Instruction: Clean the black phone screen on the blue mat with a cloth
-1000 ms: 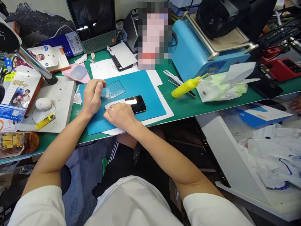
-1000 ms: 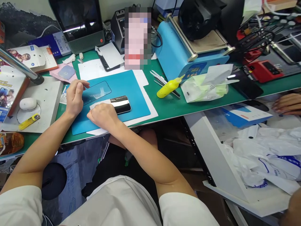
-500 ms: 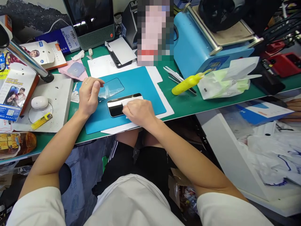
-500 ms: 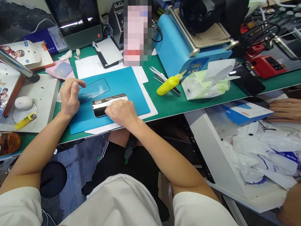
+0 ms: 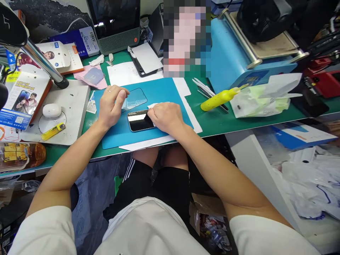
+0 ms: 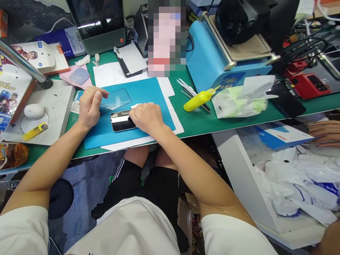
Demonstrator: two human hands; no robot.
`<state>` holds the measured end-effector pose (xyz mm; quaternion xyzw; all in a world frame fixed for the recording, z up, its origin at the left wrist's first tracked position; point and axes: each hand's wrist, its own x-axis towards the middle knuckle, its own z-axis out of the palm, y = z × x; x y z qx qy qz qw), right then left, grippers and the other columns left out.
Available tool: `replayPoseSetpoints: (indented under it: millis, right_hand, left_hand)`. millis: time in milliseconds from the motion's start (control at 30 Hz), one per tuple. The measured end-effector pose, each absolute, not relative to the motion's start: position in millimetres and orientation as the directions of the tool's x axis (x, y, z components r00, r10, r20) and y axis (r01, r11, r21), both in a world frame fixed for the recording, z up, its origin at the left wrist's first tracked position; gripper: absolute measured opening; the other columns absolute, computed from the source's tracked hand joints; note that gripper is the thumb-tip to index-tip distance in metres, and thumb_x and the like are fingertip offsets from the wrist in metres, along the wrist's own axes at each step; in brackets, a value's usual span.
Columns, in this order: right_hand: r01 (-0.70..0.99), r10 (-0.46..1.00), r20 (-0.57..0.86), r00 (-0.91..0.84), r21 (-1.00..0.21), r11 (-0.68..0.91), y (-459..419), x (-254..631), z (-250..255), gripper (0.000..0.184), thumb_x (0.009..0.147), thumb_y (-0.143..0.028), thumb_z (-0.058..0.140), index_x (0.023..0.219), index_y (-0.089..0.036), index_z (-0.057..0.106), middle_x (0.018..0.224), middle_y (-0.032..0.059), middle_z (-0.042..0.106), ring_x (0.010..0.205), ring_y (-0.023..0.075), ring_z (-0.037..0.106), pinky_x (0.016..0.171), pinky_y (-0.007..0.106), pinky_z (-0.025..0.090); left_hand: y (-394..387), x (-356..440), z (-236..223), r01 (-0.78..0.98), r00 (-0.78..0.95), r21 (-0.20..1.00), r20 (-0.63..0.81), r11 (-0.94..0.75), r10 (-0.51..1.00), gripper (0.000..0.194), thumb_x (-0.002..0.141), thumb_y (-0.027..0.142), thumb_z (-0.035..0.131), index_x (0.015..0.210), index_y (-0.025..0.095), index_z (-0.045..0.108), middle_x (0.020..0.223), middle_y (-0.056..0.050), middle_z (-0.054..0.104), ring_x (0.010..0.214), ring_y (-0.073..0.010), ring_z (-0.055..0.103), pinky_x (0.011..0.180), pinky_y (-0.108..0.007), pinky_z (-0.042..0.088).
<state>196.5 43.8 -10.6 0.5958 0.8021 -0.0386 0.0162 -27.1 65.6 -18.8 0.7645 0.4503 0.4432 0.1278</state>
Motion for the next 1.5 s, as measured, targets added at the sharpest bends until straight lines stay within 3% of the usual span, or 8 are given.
replayPoseSetpoints:
  millis: [300,433,767,1000,1233,1500]
  right_hand:
    - [0.871,0.873,-0.053,-0.485,-0.115,0.478,33.9,132.3,-4.5,0.051,0.109,-0.022,0.038,0.099,-0.008,0.086,0.106,0.0231,0.084,0.094,0.034,0.077,0.068,0.037,0.04]
    - [0.874,0.879,-0.034,-0.476,-0.124,0.469,28.1,120.9,-2.6,0.054,0.109,-0.022,0.035,0.101,-0.009,0.086,0.107,0.0221,0.085,0.094,0.0327,0.078,0.066,0.038,0.035]
    - [0.852,0.87,0.0,-0.492,-0.206,0.482,0.2,144.8,-10.5,0.046,0.105,-0.021,0.044,0.084,-0.011,0.084,0.09,0.0158,0.084,0.083,0.0255,0.072,0.06,0.035,0.021]
    - [0.89,0.91,0.043,-0.413,-0.194,0.413,6.8,191.3,-19.2,0.046,0.101,-0.023,0.044,0.072,-0.011,0.078,0.073,0.0139,0.077,0.07,0.0209,0.062,0.059,0.034,0.019]
    - [0.924,0.933,0.018,-0.359,-0.138,0.358,26.4,220.7,-19.6,0.048,0.098,-0.024,0.041,0.065,-0.012,0.074,0.07,0.0141,0.072,0.064,0.0189,0.051,0.059,0.034,0.02]
    - [0.943,0.943,-0.034,-0.33,-0.06,0.328,45.4,200.7,-12.6,0.051,0.101,-0.024,0.038,0.081,-0.008,0.081,0.087,0.0178,0.081,0.071,0.0226,0.061,0.061,0.037,0.019]
  left_hand:
    - [67.3,-26.9,-23.1,0.567,0.209,0.593,0.568,-0.572,0.796,0.065,0.114,0.071,0.022,0.095,0.028,0.068,0.095,-0.007,0.077,0.094,-0.0247,0.068,0.094,-0.048,0.051]
    - [69.2,-29.6,-23.9,0.549,0.2,0.596,0.587,-0.586,0.784,0.063,0.115,0.069,0.025,0.097,0.028,0.069,0.094,-0.006,0.076,0.092,-0.024,0.068,0.094,-0.047,0.049]
    - [69.4,-33.5,-22.7,0.568,0.18,0.573,0.614,-0.591,0.769,0.062,0.116,0.065,0.025,0.093,0.027,0.068,0.091,-0.005,0.076,0.089,-0.0223,0.068,0.091,-0.043,0.049]
    - [69.2,-34.9,-21.5,0.554,0.165,0.582,0.624,-0.595,0.764,0.06,0.116,0.065,0.029,0.094,0.027,0.07,0.091,-0.005,0.077,0.089,-0.0224,0.069,0.089,-0.044,0.049]
    - [68.8,-30.8,-23.3,0.541,0.188,0.592,0.607,-0.597,0.772,0.061,0.116,0.064,0.027,0.094,0.026,0.069,0.091,-0.006,0.076,0.088,-0.0225,0.068,0.089,-0.044,0.05]
    - [70.4,-27.5,-25.4,0.518,0.188,0.597,0.619,-0.612,0.763,0.057,0.117,0.061,0.028,0.095,0.027,0.069,0.091,-0.006,0.076,0.089,-0.0219,0.069,0.088,-0.043,0.051]
